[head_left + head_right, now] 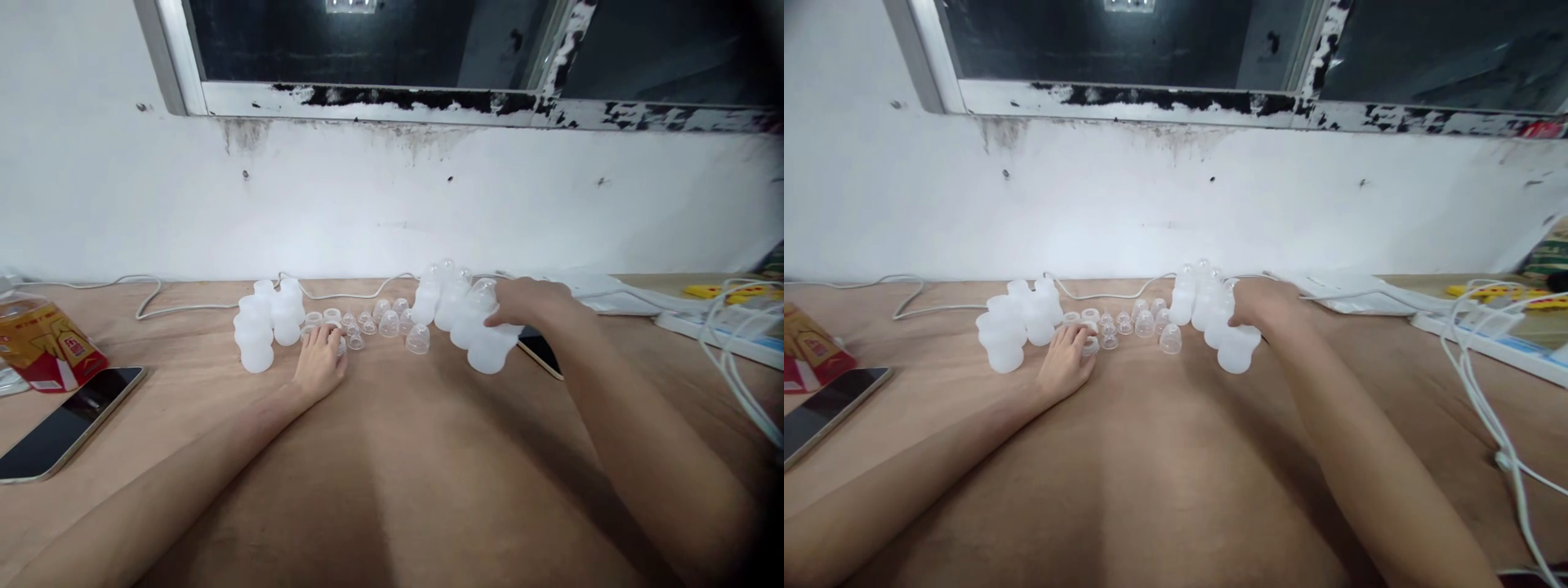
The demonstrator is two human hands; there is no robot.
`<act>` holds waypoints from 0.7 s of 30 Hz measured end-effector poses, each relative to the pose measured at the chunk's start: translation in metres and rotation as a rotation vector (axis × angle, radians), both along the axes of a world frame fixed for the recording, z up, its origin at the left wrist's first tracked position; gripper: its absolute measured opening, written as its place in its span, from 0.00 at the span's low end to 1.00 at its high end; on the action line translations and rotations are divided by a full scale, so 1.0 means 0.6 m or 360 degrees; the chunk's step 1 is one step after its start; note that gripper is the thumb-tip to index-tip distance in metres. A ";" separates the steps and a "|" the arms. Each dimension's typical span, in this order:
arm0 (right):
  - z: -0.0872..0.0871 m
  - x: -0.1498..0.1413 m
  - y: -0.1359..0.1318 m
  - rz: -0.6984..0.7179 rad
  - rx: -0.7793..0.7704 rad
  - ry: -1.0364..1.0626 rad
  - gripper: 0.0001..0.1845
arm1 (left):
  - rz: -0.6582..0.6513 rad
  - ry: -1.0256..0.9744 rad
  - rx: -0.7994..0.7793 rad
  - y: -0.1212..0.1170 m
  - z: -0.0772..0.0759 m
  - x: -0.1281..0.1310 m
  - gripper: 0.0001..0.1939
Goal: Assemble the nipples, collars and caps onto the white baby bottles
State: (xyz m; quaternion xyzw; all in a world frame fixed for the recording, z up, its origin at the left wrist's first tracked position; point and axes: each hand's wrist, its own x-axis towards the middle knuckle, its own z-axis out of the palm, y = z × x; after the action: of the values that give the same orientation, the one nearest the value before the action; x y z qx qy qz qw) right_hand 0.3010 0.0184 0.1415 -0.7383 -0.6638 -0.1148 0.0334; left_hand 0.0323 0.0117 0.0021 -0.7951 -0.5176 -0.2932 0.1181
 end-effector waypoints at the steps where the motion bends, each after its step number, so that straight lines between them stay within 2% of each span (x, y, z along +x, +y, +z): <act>1: 0.001 -0.002 -0.003 -0.0088 -0.0137 -0.0046 0.14 | -0.0024 -0.0032 0.0018 -0.003 0.003 0.001 0.14; 3: 0.003 -0.015 -0.016 -0.0099 -0.0297 -0.0157 0.12 | -0.0108 -0.0121 0.0062 -0.012 0.012 0.004 0.13; 6: 0.000 -0.048 -0.039 0.0294 -0.0296 -0.0111 0.18 | -0.0352 -0.0357 0.0078 -0.035 0.035 0.017 0.14; 9: -0.020 -0.093 -0.053 0.0636 -0.0199 0.0232 0.21 | -0.0676 -0.0640 -0.0207 -0.059 0.059 0.035 0.18; 11: -0.042 -0.125 -0.057 0.0810 -0.0098 0.0455 0.21 | -0.0772 -0.0739 -0.0457 -0.069 0.069 0.045 0.21; 13: -0.066 -0.151 -0.058 0.0858 -0.0068 0.0593 0.22 | -0.0699 -0.0730 -0.0590 -0.072 0.071 0.050 0.24; 15: -0.088 -0.168 -0.055 0.0907 -0.0049 0.0660 0.23 | -0.0535 -0.0634 -0.0618 -0.069 0.070 0.048 0.23; 17: -0.105 -0.176 -0.050 0.0994 -0.0008 0.0702 0.22 | -0.0418 -0.0480 -0.0629 -0.062 0.069 0.041 0.22; 21: -0.128 -0.175 -0.033 0.1189 0.0047 0.0617 0.21 | -0.0354 -0.0063 -0.0651 -0.048 0.071 0.023 0.24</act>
State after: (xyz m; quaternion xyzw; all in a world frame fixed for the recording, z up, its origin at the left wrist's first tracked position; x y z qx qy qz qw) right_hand 0.1960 -0.0016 0.0646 -0.4544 -0.8655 0.0368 0.2076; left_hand 0.0460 -0.0170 0.0447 -0.8487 -0.4777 -0.2090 -0.0887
